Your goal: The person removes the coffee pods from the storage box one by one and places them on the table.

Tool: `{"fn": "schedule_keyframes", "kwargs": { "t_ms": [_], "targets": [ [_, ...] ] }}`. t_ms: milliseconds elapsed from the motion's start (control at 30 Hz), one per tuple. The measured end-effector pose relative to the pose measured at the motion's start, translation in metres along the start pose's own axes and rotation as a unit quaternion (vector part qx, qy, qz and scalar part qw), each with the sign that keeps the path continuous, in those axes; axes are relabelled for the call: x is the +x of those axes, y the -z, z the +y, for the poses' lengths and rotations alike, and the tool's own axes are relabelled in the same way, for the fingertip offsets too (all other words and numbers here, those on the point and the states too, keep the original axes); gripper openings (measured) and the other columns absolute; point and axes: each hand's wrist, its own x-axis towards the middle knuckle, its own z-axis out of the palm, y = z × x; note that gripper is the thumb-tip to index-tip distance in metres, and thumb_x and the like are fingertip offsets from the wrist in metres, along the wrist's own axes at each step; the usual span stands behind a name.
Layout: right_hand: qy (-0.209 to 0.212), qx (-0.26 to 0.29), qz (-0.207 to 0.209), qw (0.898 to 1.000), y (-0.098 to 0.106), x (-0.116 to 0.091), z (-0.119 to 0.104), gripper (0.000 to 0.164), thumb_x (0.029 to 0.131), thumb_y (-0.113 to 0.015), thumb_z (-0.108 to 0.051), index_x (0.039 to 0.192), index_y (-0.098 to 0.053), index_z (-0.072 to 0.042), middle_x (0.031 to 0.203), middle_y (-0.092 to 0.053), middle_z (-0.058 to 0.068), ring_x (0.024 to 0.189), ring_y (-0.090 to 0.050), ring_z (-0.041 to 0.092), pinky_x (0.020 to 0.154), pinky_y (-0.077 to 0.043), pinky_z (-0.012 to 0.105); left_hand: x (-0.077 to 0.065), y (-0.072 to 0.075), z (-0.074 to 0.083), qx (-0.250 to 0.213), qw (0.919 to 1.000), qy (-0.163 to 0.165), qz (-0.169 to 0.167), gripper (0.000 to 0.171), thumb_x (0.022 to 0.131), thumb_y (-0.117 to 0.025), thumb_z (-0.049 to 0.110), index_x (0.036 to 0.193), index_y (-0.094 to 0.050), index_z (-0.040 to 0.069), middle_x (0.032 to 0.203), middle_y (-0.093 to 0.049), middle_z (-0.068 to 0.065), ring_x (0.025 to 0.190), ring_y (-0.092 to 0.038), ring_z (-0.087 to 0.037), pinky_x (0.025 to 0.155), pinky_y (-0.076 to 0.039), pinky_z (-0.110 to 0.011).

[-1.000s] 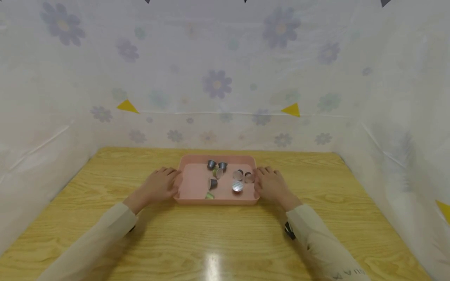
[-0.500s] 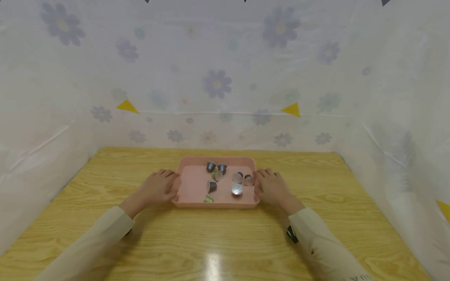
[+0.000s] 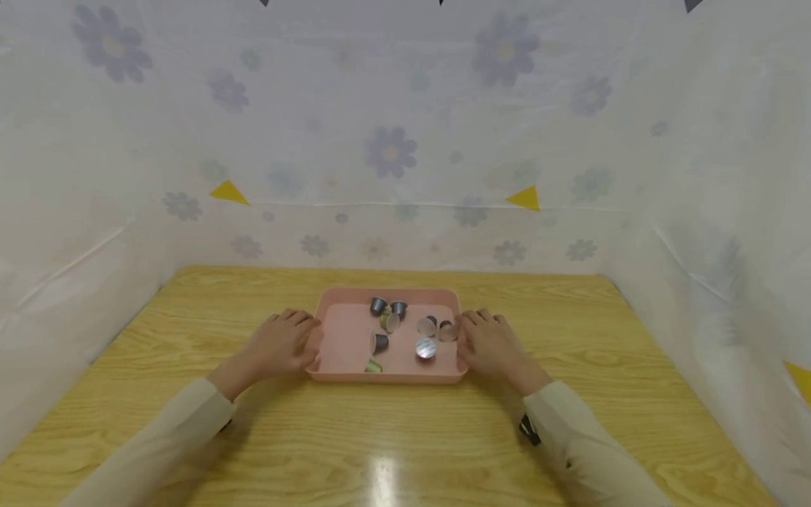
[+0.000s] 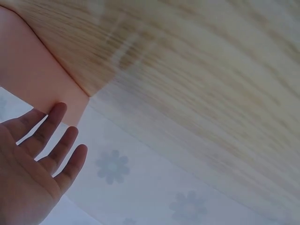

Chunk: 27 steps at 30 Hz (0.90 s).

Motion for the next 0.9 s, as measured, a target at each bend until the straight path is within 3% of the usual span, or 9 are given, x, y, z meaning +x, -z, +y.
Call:
{"fn": "schedule_keyframes", "kwargs": {
  "t_ms": [200,667,900],
  "targets": [
    [-0.003,0.009,0.007,1.0,0.001,-0.0005,-0.0012,0.043,0.085,-0.054,-0.025,0.125,-0.053,-0.007,0.123,-0.055,0.009,0.111,-0.049,0.031,0.087,-0.041,0.053,0.0002,0.0017,-0.001,-0.003,1.0,0.0,-0.006,0.051,0.084,-0.055,0.042,0.122,-0.056,0.008,0.12,-0.056,-0.009,0.112,-0.05,-0.031,0.091,-0.043,-0.049],
    [0.002,0.003,0.027,1.0,0.0051,-0.0012,-0.0034,0.041,0.084,-0.056,-0.026,0.121,-0.056,-0.008,0.12,-0.057,0.009,0.108,-0.051,0.03,0.085,-0.043,0.051,-0.0001,0.003,-0.0032,-0.005,0.9998,-0.013,0.014,0.051,0.083,-0.057,0.043,0.119,-0.058,0.008,0.117,-0.058,-0.009,0.109,-0.052,-0.03,0.089,-0.045,-0.048],
    [0.001,0.001,0.016,1.0,0.0082,0.0005,-0.0039,0.04,0.085,-0.055,-0.026,0.121,-0.057,-0.008,0.121,-0.057,0.009,0.109,-0.05,0.03,0.085,-0.043,0.051,0.0004,0.0037,-0.0033,-0.004,0.9998,-0.012,0.017,0.049,0.083,-0.057,0.043,0.118,-0.059,0.008,0.115,-0.058,-0.008,0.108,-0.052,-0.03,0.087,-0.045,-0.047]
  ]
}}
